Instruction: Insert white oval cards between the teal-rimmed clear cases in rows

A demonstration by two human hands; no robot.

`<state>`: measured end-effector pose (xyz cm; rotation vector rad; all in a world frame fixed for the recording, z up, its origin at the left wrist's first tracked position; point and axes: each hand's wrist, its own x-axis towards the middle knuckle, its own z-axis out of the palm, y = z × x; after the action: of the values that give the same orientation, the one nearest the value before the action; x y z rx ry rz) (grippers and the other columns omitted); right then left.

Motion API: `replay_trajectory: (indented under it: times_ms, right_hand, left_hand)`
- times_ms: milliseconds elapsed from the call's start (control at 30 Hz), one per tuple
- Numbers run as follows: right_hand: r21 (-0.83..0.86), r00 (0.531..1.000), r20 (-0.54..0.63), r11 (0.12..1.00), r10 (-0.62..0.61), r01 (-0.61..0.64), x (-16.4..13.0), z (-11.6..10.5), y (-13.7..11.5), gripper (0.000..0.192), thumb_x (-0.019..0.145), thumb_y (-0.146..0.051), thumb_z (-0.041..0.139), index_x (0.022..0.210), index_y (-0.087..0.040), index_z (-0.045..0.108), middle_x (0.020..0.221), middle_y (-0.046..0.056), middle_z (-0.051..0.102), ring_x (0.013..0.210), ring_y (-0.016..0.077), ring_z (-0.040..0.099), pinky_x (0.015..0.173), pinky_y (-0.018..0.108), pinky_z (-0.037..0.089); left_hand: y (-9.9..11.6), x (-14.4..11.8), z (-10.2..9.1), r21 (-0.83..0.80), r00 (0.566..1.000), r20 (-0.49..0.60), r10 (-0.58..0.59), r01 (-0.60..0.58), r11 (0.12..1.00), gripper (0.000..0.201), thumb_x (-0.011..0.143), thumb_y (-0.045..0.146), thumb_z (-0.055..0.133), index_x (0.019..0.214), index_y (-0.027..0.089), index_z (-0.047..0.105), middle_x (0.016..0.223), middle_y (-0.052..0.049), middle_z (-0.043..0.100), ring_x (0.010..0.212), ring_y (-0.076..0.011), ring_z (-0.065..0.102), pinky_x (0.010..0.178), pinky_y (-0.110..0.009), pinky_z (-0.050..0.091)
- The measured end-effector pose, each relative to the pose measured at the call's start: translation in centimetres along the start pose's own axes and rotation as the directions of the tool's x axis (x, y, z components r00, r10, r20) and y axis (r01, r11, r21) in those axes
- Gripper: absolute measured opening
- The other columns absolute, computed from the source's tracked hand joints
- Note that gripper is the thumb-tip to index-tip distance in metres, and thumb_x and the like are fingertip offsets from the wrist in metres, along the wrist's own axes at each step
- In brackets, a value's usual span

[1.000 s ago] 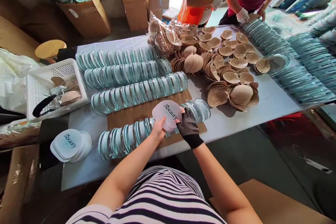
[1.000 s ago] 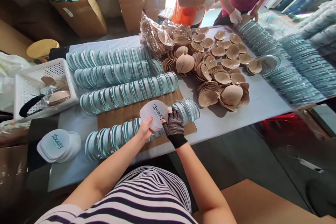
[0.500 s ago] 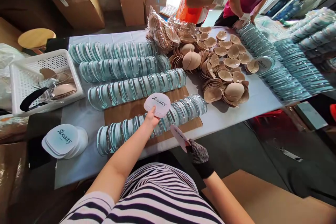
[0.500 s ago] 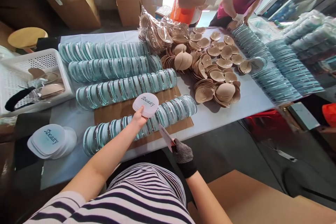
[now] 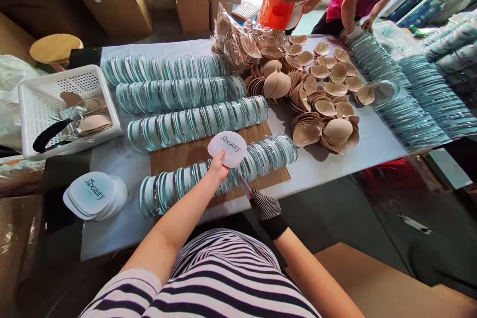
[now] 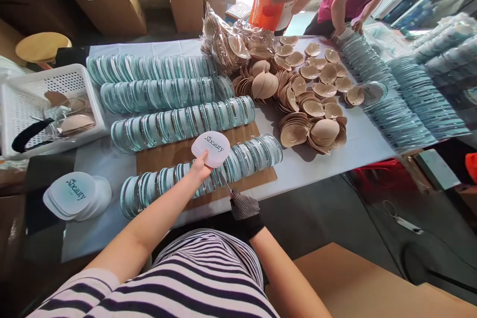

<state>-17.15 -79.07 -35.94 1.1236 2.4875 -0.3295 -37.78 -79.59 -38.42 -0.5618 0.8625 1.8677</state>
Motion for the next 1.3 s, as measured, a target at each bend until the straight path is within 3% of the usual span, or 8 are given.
replay_trajectory:
  times_ms: [167,567,700,800,933,1033,1200,1300]
  right_hand:
    - [0.093,0.997,-0.040,0.994,0.061,-0.057,4.3,0.7,-2.1,0.033,0.099,-0.038,0.036,0.120,-0.021,0.055,0.099,0.009,0.072,0.091,0.0219,0.069,0.070,0.028,0.043]
    - [0.247,0.993,-0.118,0.969,0.008,0.021,7.1,3.0,-2.5,0.034,0.098,-0.028,0.033,0.100,-0.017,0.065,0.096,0.014,0.071,0.088,0.0230,0.067,0.075,0.032,0.047]
    - [0.699,0.995,0.077,0.715,-0.059,-0.011,7.4,2.6,-2.4,0.023,0.092,-0.025,0.041,0.103,-0.018,0.060,0.078,0.007,0.068,0.065,0.0149,0.063,0.063,0.026,0.048]
    - [0.839,0.970,0.167,0.542,-0.176,-0.046,7.1,1.8,-2.0,0.028,0.092,-0.034,0.039,0.107,-0.019,0.058,0.063,-0.001,0.061,0.048,0.0105,0.054,0.051,0.022,0.045]
    - [0.747,0.998,-0.039,0.662,-0.039,0.055,7.6,-1.2,-1.0,0.034,0.089,-0.044,0.045,0.097,-0.017,0.065,0.069,0.004,0.065,0.060,0.0153,0.061,0.060,0.026,0.050]
    - [0.636,0.924,-0.369,0.752,0.099,0.173,8.5,-4.1,-0.3,0.046,0.093,-0.043,0.035,0.123,-0.016,0.058,0.111,0.013,0.067,0.104,0.0222,0.062,0.088,0.034,0.049]
    - [0.278,0.829,-0.553,0.918,-0.090,0.284,7.3,-5.3,-2.1,0.058,0.088,-0.036,0.045,0.138,-0.005,0.046,0.141,0.021,0.048,0.132,0.0306,0.040,0.110,0.046,0.033]
    - [0.209,0.825,-0.541,0.924,-0.163,0.320,5.6,-4.0,-4.6,0.055,0.089,-0.035,0.046,0.138,-0.009,0.048,0.136,0.020,0.053,0.124,0.0309,0.048,0.105,0.047,0.037]
  left_hand:
    - [0.0,0.0,-0.1,0.008,1.000,0.003,-0.009,0.009,1.000,0.032,0.089,0.017,0.058,0.120,0.020,0.061,0.128,-0.011,0.064,0.120,-0.0263,0.059,0.097,-0.047,0.052]
    - [0.1,-0.3,-0.4,0.014,0.998,0.046,-0.030,0.030,0.999,0.038,0.088,0.017,0.058,0.126,0.020,0.059,0.129,-0.012,0.064,0.120,-0.0253,0.059,0.101,-0.045,0.050]
    - [0.0,-0.7,-0.4,0.023,0.999,0.039,0.006,-0.007,1.000,0.036,0.090,0.018,0.056,0.126,0.020,0.058,0.128,-0.011,0.065,0.118,-0.0246,0.061,0.098,-0.044,0.052]
    - [-0.1,-0.8,-0.2,0.031,0.999,0.038,0.032,-0.033,0.999,0.034,0.090,0.019,0.056,0.124,0.019,0.059,0.126,-0.011,0.066,0.115,-0.0245,0.063,0.096,-0.043,0.053]
    - [-0.5,-0.8,0.1,0.022,0.997,0.013,0.071,-0.071,0.997,0.032,0.089,0.017,0.058,0.121,0.017,0.061,0.122,-0.011,0.068,0.114,-0.0238,0.063,0.097,-0.043,0.052]
    - [-1.1,-1.4,-0.3,0.047,0.988,0.044,0.146,-0.148,0.988,0.031,0.084,0.011,0.062,0.115,0.015,0.064,0.118,-0.011,0.070,0.112,-0.0246,0.064,0.100,-0.045,0.050]
    - [-1.4,-3.8,-2.5,0.093,0.971,0.095,0.222,-0.230,0.969,0.029,0.079,0.010,0.067,0.107,0.015,0.067,0.108,-0.010,0.073,0.099,-0.0232,0.069,0.098,-0.042,0.051]
    - [-1.2,-4.8,-3.6,0.148,0.971,0.059,0.233,-0.239,0.960,0.023,0.081,0.012,0.066,0.104,0.015,0.068,0.101,-0.009,0.074,0.093,-0.0230,0.070,0.094,-0.040,0.053]
